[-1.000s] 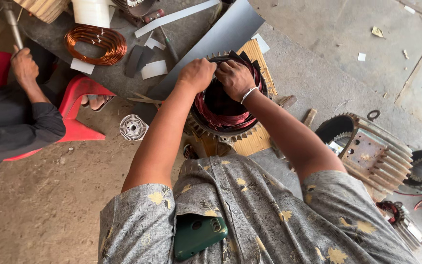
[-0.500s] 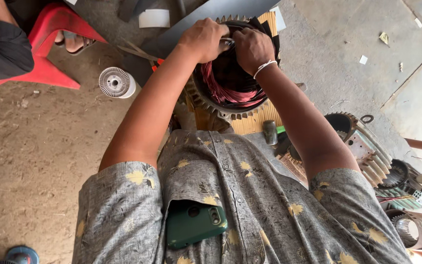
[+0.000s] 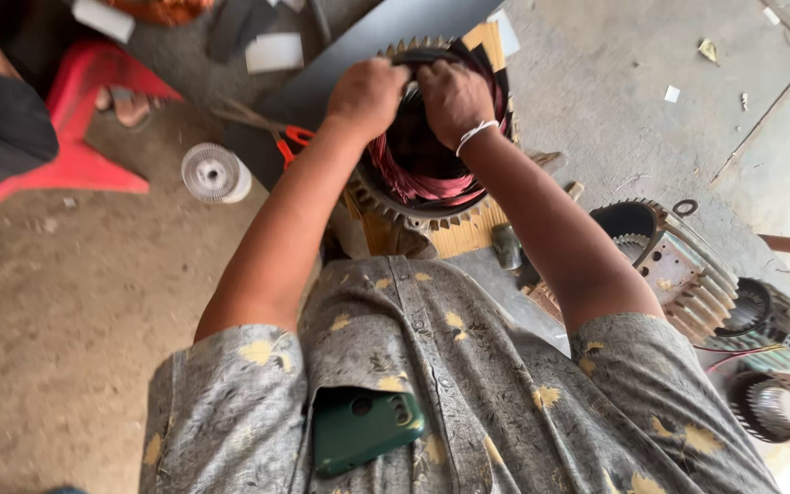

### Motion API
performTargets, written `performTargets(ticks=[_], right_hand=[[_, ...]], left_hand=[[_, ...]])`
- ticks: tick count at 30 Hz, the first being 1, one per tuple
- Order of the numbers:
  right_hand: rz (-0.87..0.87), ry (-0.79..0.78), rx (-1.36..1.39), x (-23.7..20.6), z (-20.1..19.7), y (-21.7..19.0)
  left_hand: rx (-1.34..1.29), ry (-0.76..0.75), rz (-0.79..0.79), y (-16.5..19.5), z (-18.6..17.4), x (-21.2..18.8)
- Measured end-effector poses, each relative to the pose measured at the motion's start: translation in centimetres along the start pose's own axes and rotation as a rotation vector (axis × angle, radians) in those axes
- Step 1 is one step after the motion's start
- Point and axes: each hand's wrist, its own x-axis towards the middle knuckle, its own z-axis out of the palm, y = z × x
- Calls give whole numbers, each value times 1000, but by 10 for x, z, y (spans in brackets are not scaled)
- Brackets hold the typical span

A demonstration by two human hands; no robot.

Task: The person cuts a sheet of black insulating material using red-handled scissors and places it into a motor stator containing copper windings. They then insert white insulating pieces into the stator slots and continue to arrange the windings and materials.

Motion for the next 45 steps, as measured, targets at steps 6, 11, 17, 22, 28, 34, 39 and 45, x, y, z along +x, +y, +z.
performTargets(ticks=[6, 11, 17, 22, 28, 34, 39, 45], right_hand=[[-141, 100, -1, 6, -20, -20], [-112, 43, 9, 9, -4, -15], [-109, 19, 133, 20, 3, -8], [-238, 19, -31, 12, -31, -14], [-308, 167, -52, -10, -73, -29], [-253, 400, 117, -48, -149, 0], [-175, 150, 229, -72, -160, -13], [-160, 210, 624, -64, -103, -54]], left_hand=[[-446, -66, -132, -16, -44, -14], [-401, -16, -96, -12, -33, -14], [10, -141, -185, -1, -25, -1], [-215, -102, -159, -2, -40, 5], [-249, -247, -180, -18, -37, 11], [-267, -86, -146, -20, -43, 1], [-479, 65, -136, 18, -102, -40], [-339, -223, -311, 66, -96, -105]])
